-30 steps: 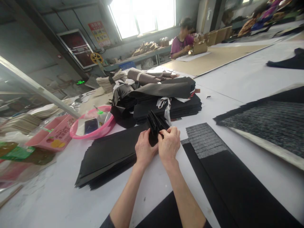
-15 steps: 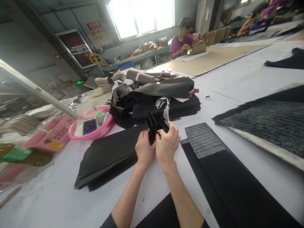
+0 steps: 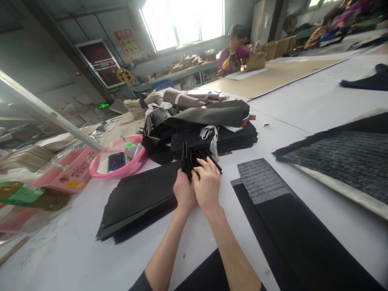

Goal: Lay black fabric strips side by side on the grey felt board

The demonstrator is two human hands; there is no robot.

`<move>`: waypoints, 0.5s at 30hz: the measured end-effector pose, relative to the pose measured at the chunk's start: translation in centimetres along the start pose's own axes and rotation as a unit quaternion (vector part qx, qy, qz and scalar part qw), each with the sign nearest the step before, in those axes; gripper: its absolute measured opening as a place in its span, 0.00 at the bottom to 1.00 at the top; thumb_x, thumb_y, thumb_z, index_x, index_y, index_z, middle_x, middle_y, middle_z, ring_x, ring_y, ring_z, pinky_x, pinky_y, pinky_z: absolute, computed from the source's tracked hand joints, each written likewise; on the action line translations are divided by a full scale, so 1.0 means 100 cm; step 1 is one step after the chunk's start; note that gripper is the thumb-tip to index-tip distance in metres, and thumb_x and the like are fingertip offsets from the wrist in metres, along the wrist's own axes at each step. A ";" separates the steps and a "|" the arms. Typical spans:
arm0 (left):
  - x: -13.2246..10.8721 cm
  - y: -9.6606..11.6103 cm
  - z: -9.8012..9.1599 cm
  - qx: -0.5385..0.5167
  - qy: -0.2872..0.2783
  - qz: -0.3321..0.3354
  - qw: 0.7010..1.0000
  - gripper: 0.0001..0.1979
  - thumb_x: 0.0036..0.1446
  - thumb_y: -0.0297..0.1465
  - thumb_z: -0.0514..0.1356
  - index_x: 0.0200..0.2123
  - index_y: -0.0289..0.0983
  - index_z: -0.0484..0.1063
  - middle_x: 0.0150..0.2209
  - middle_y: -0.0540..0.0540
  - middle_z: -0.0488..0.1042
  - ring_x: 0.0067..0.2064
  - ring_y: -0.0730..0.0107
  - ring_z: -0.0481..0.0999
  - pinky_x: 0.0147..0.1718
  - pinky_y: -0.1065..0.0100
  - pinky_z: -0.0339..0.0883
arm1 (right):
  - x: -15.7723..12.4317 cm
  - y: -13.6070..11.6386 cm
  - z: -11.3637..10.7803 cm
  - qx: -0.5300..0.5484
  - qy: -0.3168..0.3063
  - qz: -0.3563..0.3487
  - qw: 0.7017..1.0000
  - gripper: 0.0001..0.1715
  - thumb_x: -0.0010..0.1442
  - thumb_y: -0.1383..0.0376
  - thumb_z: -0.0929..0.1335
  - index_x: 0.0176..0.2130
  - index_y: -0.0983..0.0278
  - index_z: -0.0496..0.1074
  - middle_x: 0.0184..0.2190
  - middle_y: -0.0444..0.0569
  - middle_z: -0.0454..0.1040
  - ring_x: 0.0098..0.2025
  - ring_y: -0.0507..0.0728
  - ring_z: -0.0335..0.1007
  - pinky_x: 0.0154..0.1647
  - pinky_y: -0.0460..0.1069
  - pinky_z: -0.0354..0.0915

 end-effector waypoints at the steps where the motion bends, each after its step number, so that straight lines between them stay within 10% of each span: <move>1: 0.001 0.000 0.001 -0.001 0.008 -0.007 1.000 0.06 0.62 0.34 0.53 0.38 0.38 0.66 0.32 0.46 0.74 0.32 0.62 0.76 0.28 0.67 0.63 | 0.000 0.001 0.001 -0.001 -0.004 0.000 1.000 0.11 0.65 0.66 0.64 0.39 0.61 0.77 0.53 0.48 0.74 0.65 0.60 0.55 0.64 0.58 0.50; 8: 0.016 -0.009 -0.015 -0.062 0.084 -0.003 0.994 0.12 0.62 0.36 0.53 0.40 0.35 0.70 0.37 0.41 0.78 0.40 0.59 0.78 0.38 0.63 0.69 | 0.000 0.014 0.002 -0.023 0.001 0.026 0.999 0.19 0.70 0.62 0.58 0.44 0.64 0.75 0.45 0.51 0.79 0.62 0.60 0.60 0.63 0.58 0.47; 15: 0.006 -0.041 -0.125 -0.167 0.225 -0.036 0.959 0.16 0.60 0.41 0.57 0.39 0.34 0.76 0.37 0.44 0.79 0.41 0.60 0.78 0.44 0.61 0.71 | 0.001 0.019 0.004 -0.028 -0.010 0.028 0.999 0.14 0.68 0.64 0.61 0.43 0.63 0.76 0.46 0.50 0.78 0.62 0.61 0.60 0.62 0.59 0.48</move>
Point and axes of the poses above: each hand's wrist, its own x-axis towards the middle knuckle, its own z-axis out of the palm, y = z × x, the point moved 6 cm from there along x, towards the middle knuckle
